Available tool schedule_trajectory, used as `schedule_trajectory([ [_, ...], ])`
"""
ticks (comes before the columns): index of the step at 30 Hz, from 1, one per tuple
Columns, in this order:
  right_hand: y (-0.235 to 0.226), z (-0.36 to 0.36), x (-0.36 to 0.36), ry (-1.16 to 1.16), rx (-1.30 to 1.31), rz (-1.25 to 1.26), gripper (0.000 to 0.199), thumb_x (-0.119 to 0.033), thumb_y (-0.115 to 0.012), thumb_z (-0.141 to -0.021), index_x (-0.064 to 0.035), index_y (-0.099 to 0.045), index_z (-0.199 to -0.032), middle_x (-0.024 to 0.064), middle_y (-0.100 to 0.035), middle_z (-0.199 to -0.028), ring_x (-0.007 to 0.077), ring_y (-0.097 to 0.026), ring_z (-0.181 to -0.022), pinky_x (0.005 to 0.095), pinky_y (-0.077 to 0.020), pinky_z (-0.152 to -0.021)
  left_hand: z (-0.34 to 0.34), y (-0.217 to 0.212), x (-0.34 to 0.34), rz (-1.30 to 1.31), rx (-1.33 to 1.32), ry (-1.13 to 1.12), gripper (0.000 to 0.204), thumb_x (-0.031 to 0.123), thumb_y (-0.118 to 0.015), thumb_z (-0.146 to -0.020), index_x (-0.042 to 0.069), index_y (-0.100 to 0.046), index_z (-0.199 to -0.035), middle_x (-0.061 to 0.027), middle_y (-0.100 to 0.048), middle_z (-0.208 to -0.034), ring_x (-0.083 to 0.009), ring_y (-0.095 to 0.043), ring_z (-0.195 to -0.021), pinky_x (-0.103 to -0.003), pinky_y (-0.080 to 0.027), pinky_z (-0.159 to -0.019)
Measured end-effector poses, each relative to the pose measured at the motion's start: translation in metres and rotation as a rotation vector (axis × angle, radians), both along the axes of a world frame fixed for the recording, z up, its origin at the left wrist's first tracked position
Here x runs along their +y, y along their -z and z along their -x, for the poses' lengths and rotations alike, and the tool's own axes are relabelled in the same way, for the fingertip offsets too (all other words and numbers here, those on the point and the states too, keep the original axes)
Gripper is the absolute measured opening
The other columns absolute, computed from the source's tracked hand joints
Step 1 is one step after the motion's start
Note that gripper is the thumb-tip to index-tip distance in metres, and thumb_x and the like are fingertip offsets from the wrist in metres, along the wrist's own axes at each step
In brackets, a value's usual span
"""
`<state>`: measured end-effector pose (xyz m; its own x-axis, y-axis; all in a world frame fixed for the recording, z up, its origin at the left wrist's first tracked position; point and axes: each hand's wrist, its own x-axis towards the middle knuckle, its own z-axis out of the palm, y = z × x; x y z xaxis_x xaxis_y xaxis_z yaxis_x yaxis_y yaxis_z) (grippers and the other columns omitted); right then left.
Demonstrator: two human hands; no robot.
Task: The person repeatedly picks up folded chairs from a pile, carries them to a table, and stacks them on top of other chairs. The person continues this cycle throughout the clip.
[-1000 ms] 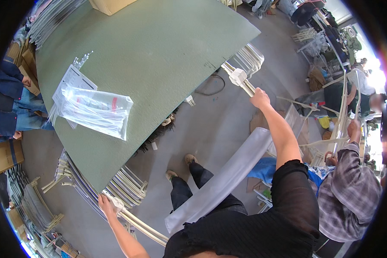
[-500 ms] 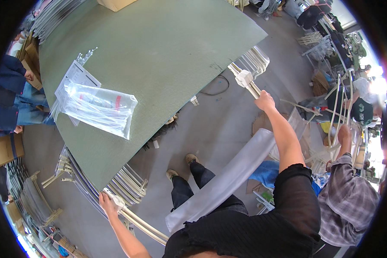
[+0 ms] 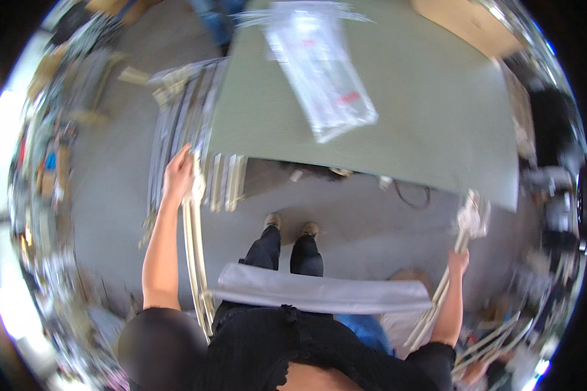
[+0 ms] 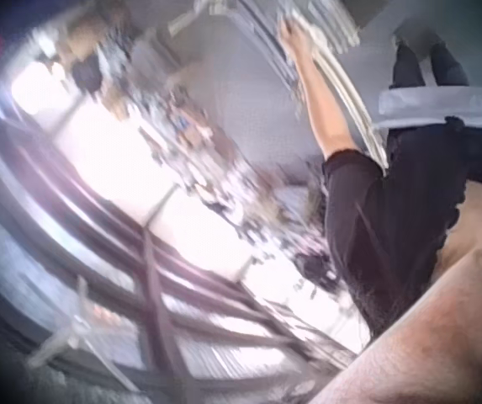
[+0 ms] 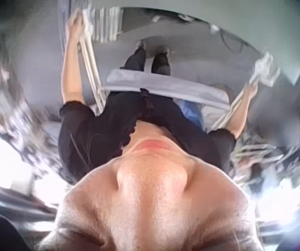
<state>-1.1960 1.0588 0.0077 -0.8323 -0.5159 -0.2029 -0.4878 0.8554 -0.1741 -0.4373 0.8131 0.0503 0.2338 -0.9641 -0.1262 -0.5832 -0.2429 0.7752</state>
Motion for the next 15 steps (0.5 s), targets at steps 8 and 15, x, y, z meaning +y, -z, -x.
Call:
schedule_trajectory([
  [8,-0.073,-0.111,-0.087,-0.222,-0.103,0.215,0.033,-0.021,-0.058,-0.059,0.0035,-0.053,-0.081,0.0211,-0.059,-0.073,0.0382,-0.059,-0.071,0.0451,-0.0445,-0.071,-0.031,-0.096,0.146,0.455,-0.730,-0.034,0.029,0.010,-0.059,-0.075,0.006,-0.059,-0.104,-0.0132,-0.056,-0.109,-0.0332,-0.051,-0.101,-0.043,-0.039,-0.089],
  [15,-0.097,-0.268,-0.166,-0.647,0.059,0.239,0.040,-0.023,-0.062,-0.058,0.0037,-0.055,-0.087,0.0249,-0.060,-0.085,0.0406,-0.059,-0.082,0.0441,-0.0456,-0.076,-0.013,0.066,0.405,-0.664,0.020,0.694,0.054,0.057,-0.047,-0.082,0.008,-0.060,-0.100,-0.0187,-0.059,-0.099,-0.0331,-0.054,-0.099,-0.041,-0.042,-0.088],
])
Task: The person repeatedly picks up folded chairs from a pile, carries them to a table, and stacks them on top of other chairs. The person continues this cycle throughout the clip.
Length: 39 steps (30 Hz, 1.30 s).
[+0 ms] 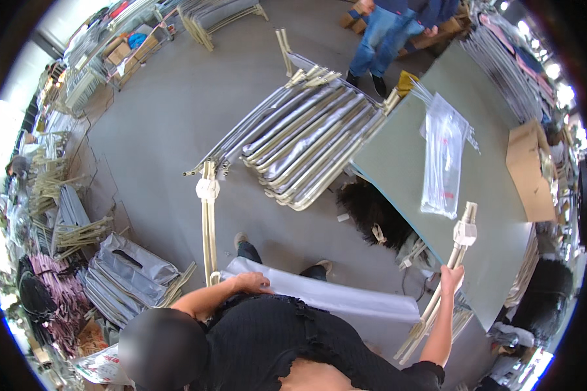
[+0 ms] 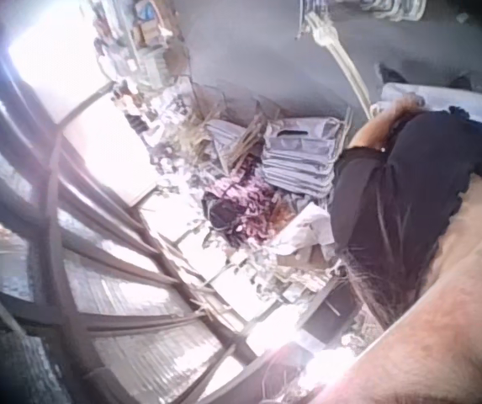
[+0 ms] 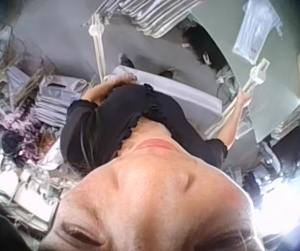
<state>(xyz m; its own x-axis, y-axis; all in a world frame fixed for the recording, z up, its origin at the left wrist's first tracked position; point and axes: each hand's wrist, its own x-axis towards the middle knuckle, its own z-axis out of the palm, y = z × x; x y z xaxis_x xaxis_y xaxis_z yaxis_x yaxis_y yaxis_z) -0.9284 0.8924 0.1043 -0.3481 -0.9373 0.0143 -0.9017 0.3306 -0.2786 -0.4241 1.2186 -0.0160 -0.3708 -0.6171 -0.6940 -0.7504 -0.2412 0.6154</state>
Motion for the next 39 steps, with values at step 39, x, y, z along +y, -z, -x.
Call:
schedule_trajectory([
  [39,0.045,-0.982,-0.193,-1.061,0.761,-0.386,0.061,-0.041,-0.062,-0.076,-0.0044,-0.043,-0.121,0.0198,-0.049,-0.118,0.0359,-0.046,-0.110,0.0437,-0.0354,-0.093,-0.656,0.066,-0.031,0.598,-0.607,-0.805,0.016,0.018,-0.064,-0.064,0.009,-0.051,-0.069,-0.0116,-0.057,-0.067,-0.0313,-0.056,-0.068,-0.041,-0.042,-0.062],
])
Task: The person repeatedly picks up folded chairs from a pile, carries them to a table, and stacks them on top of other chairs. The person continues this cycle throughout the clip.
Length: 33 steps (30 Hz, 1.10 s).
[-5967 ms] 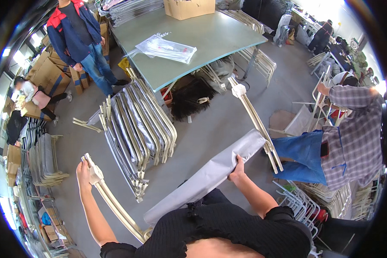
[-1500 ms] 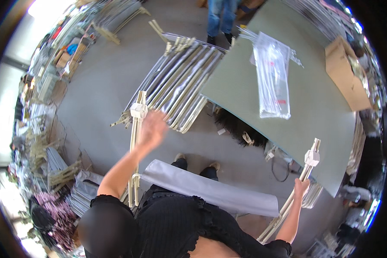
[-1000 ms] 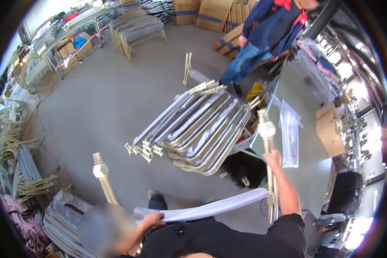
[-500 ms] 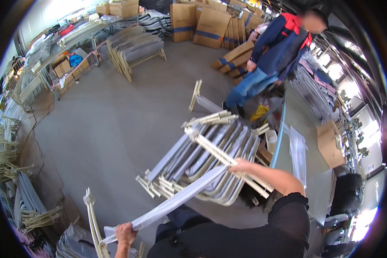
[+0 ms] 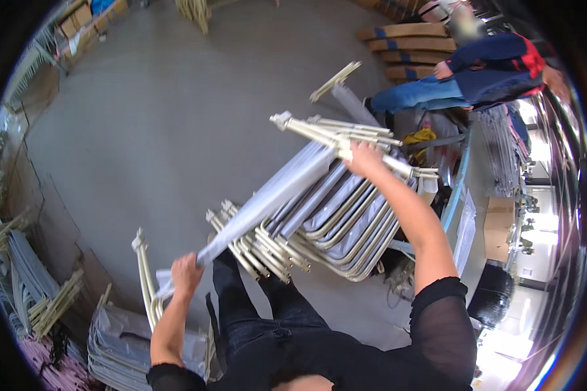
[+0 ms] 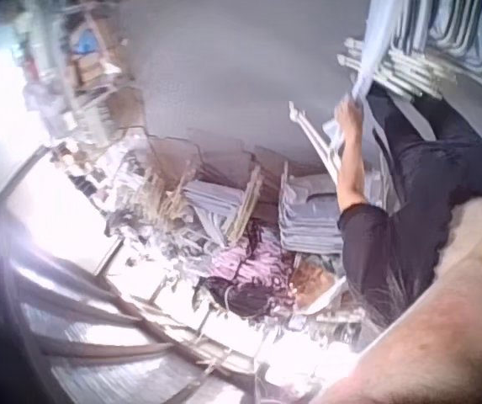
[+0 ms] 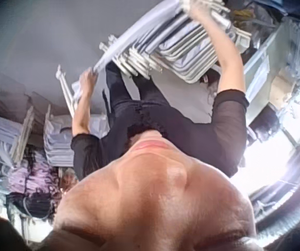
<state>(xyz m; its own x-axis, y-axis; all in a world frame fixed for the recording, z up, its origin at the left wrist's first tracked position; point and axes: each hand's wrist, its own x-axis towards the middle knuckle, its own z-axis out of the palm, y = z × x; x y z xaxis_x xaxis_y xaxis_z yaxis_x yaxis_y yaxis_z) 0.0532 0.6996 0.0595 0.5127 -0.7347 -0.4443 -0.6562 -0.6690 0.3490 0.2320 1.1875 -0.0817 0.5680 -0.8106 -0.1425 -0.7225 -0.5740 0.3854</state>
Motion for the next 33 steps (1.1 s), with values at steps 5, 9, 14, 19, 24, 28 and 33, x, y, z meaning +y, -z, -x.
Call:
schedule_trajectory([
  [5,0.026,0.011,0.000,-0.209,-0.364,0.241,0.048,-0.027,-0.063,-0.074,-0.0036,-0.050,-0.114,0.0197,-0.045,-0.121,0.0332,-0.039,-0.115,0.0433,-0.0287,-0.099,-0.035,0.070,-0.101,0.016,0.194,0.083,0.019,0.020,-0.064,-0.068,0.006,-0.054,-0.075,-0.0117,-0.059,-0.071,-0.0312,-0.058,-0.071,-0.042,-0.043,-0.065],
  [9,0.047,-0.006,0.064,-0.238,-0.406,-0.069,0.041,-0.023,-0.063,-0.074,-0.0028,-0.052,-0.109,0.0198,-0.046,-0.120,0.0341,-0.039,-0.117,0.0455,-0.0288,-0.099,-0.055,0.132,-0.147,-0.035,0.282,0.024,0.021,0.022,-0.064,-0.069,0.005,-0.054,-0.077,-0.0130,-0.061,-0.075,-0.0313,-0.059,-0.074,-0.042,-0.045,-0.067],
  [14,0.054,0.045,0.133,-0.175,-0.271,-0.232,0.041,-0.021,-0.064,-0.073,-0.0012,-0.053,-0.107,0.0198,-0.045,-0.121,0.0351,-0.038,-0.118,0.0463,-0.0296,-0.099,-0.028,0.196,-0.204,-0.016,0.324,0.038,0.023,0.025,-0.064,-0.070,0.005,-0.055,-0.078,-0.0135,-0.061,-0.077,-0.0320,-0.059,-0.075,-0.043,-0.045,-0.067],
  [19,0.061,0.086,0.166,0.091,-0.198,-0.339,0.040,-0.023,-0.065,-0.073,-0.0055,-0.053,-0.107,0.0161,-0.046,-0.120,0.0347,-0.038,-0.117,0.0458,-0.0310,-0.096,0.002,0.240,-0.230,-0.095,0.398,-0.011,0.023,0.025,-0.062,-0.070,0.005,-0.056,-0.078,-0.0125,-0.062,-0.079,-0.0319,-0.060,-0.077,-0.040,-0.046,-0.071],
  [24,0.080,0.121,0.186,0.222,-0.130,-0.445,0.038,-0.024,-0.064,-0.075,-0.0038,-0.055,-0.106,0.0166,-0.047,-0.120,0.0330,-0.039,-0.116,0.0435,-0.0318,-0.097,0.032,0.253,-0.235,-0.092,0.490,-0.042,0.028,0.029,-0.063,-0.070,0.003,-0.056,-0.080,-0.0157,-0.062,-0.082,-0.0337,-0.059,-0.078,-0.043,-0.046,-0.070],
  [28,0.090,0.124,0.196,0.232,-0.162,-0.490,0.038,-0.024,-0.063,-0.076,-0.0036,-0.054,-0.106,0.0164,-0.048,-0.119,0.0324,-0.040,-0.114,0.0429,-0.0327,-0.096,0.047,0.259,-0.235,-0.111,0.516,0.027,0.036,0.037,-0.064,-0.073,0.004,-0.056,-0.083,-0.0147,-0.062,-0.082,-0.0324,-0.059,-0.081,-0.043,-0.045,-0.072],
  [33,0.095,0.118,0.202,0.244,-0.222,-0.535,0.037,-0.024,-0.062,-0.077,-0.0035,-0.053,-0.107,0.0161,-0.048,-0.117,0.0320,-0.041,-0.113,0.0417,-0.0332,-0.096,0.071,0.268,-0.227,-0.175,0.561,0.175,0.037,0.034,-0.067,-0.072,0.006,-0.053,-0.091,-0.0108,-0.059,-0.090,-0.0302,-0.057,-0.089,-0.043,-0.043,-0.076],
])
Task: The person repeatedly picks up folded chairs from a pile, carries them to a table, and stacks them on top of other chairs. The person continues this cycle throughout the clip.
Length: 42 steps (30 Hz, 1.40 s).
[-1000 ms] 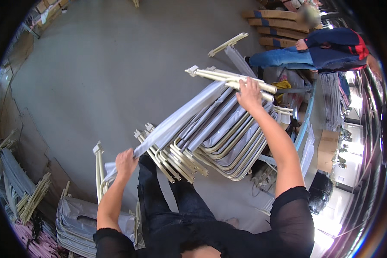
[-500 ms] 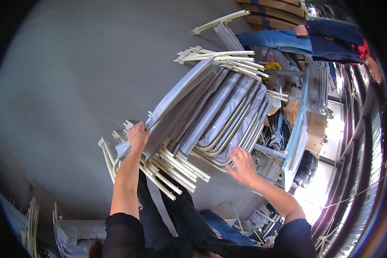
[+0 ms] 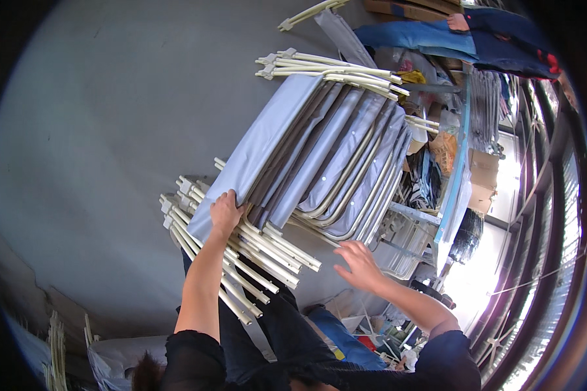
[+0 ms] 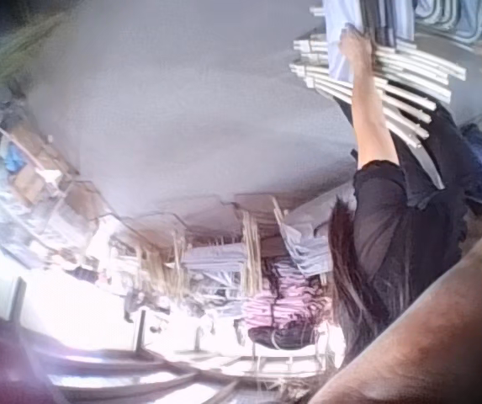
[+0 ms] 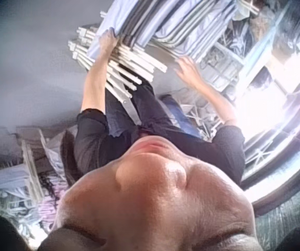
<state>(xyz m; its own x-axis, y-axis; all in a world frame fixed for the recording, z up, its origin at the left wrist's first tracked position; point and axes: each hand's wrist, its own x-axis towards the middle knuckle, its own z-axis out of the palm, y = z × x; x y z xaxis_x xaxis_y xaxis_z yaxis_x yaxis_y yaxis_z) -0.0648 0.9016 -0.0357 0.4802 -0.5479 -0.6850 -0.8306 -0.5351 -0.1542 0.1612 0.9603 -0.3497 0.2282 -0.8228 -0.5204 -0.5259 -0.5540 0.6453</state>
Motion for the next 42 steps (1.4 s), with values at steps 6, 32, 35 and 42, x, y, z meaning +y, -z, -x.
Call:
schedule_trajectory([
  [6,-0.022,-0.003,0.018,0.057,-0.033,0.057,0.037,-0.024,-0.062,-0.077,-0.0033,-0.054,-0.106,0.0161,-0.049,-0.116,0.0321,-0.041,-0.112,0.0418,-0.0341,-0.095,-0.008,-0.032,0.023,-0.034,0.064,0.007,0.046,0.026,-0.066,-0.073,0.009,-0.048,-0.112,-0.0147,-0.056,-0.103,-0.0316,-0.053,-0.099,-0.044,-0.043,-0.081],
  [32,-0.407,-0.080,0.252,-0.741,-1.838,0.084,0.055,-0.024,-0.063,-0.079,-0.0015,-0.040,-0.123,0.0201,-0.051,-0.113,0.0300,-0.055,-0.094,0.0416,-0.0436,-0.084,0.102,-0.306,0.599,-0.478,-0.099,-0.644,0.032,0.034,-0.051,-0.072,0.007,-0.065,-0.084,-0.0189,-0.062,-0.090,-0.0354,-0.059,-0.086,-0.043,-0.048,-0.076],
  [35,-0.438,-0.102,0.295,-1.010,-1.964,-0.025,0.073,-0.034,-0.064,-0.079,-0.0091,-0.022,-0.134,0.0208,-0.046,-0.118,0.0307,-0.052,-0.094,0.0443,-0.0393,-0.088,0.112,-0.334,0.621,-0.453,-0.088,-0.753,0.031,0.032,-0.053,-0.074,0.010,-0.066,-0.089,-0.0151,-0.063,-0.092,-0.0334,-0.059,-0.087,-0.041,-0.048,-0.078],
  [42,-0.448,-0.214,0.378,-1.186,-1.794,-0.452,0.077,-0.022,-0.080,-0.059,0.0033,-0.040,-0.120,0.0184,-0.052,-0.113,0.0295,-0.046,-0.110,0.0373,-0.0415,-0.090,0.154,-0.316,0.712,-0.503,0.006,-1.279,0.032,0.031,-0.057,-0.074,0.007,-0.066,-0.093,-0.0153,-0.064,-0.093,-0.0309,-0.060,-0.092,-0.038,-0.047,-0.083],
])
